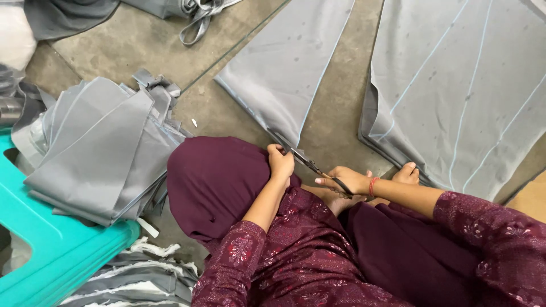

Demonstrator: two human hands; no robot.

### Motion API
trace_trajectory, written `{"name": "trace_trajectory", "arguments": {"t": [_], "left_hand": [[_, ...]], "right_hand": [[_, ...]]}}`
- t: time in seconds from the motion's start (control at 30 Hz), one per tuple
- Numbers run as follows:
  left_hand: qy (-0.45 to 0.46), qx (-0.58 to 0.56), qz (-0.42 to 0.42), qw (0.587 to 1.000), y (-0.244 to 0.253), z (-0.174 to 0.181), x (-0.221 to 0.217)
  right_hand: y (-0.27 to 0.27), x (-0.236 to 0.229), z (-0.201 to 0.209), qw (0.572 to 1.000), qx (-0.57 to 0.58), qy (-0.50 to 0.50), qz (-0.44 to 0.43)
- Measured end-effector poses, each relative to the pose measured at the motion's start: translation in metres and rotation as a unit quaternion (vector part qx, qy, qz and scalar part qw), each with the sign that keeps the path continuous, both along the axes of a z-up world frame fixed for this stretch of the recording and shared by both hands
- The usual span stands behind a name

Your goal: The person sits on the floor and uses large shears to cut a large piece of gray fabric along marked lines. They cut out triangular and rectangular pieces, stacking the cut pieces on a nearby stool and discarding scraps.

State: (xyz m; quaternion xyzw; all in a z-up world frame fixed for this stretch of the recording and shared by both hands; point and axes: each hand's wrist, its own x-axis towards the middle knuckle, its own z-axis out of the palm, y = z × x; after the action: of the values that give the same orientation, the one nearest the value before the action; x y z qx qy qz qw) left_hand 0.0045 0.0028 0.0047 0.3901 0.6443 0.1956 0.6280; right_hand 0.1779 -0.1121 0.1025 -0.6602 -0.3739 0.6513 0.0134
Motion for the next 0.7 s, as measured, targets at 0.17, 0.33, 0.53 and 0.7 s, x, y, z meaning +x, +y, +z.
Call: {"name": "trace_trajectory", "arguments": {"t": [0.17,0.33,0.53,0.7], "left_hand": [[0.028,0.022,-0.014,0.999,0.000,-0.006,0.000],[0.054,0.064,-0.022,0.996,-0.003,-0.019,0.002],[0.055,0.079,-0.048,0.994,-0.001,-0.001,0.001],[0.081,0.213,-0.182,0.957,0.009,0.012,-0.006]], "right_hand": [[0.000,0.000,0.004,1.000,0.007,-0.017,-0.012],[0.011,0.012,0.005,1.000,-0.004,0.000,-0.008],[0.039,0.006,0.014,0.999,0.023,0.024,0.037],[0.052,0.001,-0.009,0.997,0.007,0.079,0.002]]}}
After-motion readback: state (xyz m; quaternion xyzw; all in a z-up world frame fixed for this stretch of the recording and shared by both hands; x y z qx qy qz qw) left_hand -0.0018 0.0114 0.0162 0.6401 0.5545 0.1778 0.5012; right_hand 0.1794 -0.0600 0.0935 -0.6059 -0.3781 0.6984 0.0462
